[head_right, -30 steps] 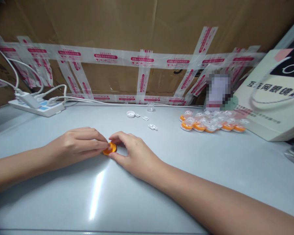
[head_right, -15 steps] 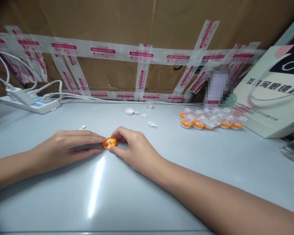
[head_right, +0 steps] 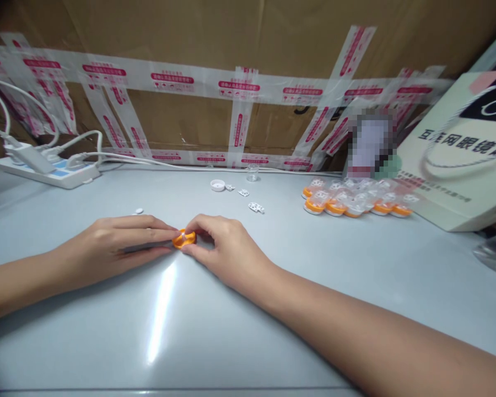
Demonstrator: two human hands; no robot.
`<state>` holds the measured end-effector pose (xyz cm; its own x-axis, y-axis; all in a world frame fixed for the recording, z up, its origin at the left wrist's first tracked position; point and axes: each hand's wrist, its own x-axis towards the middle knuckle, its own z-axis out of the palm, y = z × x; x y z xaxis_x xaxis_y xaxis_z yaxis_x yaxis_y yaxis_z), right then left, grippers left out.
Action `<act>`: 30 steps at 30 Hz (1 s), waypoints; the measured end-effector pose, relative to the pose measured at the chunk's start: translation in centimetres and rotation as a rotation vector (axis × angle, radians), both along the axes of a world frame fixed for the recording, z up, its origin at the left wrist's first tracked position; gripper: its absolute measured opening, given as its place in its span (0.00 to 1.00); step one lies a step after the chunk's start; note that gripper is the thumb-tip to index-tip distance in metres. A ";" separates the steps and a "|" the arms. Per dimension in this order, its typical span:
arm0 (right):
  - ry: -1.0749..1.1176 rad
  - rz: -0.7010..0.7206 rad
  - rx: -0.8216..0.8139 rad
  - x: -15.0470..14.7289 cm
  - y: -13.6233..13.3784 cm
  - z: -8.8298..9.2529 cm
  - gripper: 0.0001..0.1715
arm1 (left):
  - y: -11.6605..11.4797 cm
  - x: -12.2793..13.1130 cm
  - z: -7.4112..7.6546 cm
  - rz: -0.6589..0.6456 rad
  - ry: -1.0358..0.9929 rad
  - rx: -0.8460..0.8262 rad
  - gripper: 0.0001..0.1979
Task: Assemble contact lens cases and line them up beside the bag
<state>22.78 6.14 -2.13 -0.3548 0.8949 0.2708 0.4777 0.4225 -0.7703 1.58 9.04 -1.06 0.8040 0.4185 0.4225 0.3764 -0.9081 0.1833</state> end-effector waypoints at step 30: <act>-0.148 0.056 0.176 0.1 0.2 -0.2 0.05 | -0.5 0.3 0.0 -0.003 0.100 0.122 0.14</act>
<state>22.91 6.32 -2.37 -0.4498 0.8166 0.3617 0.5523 0.5726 -0.6058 1.85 8.58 -1.03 0.8458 0.3666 0.3876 0.3847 -0.9225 0.0330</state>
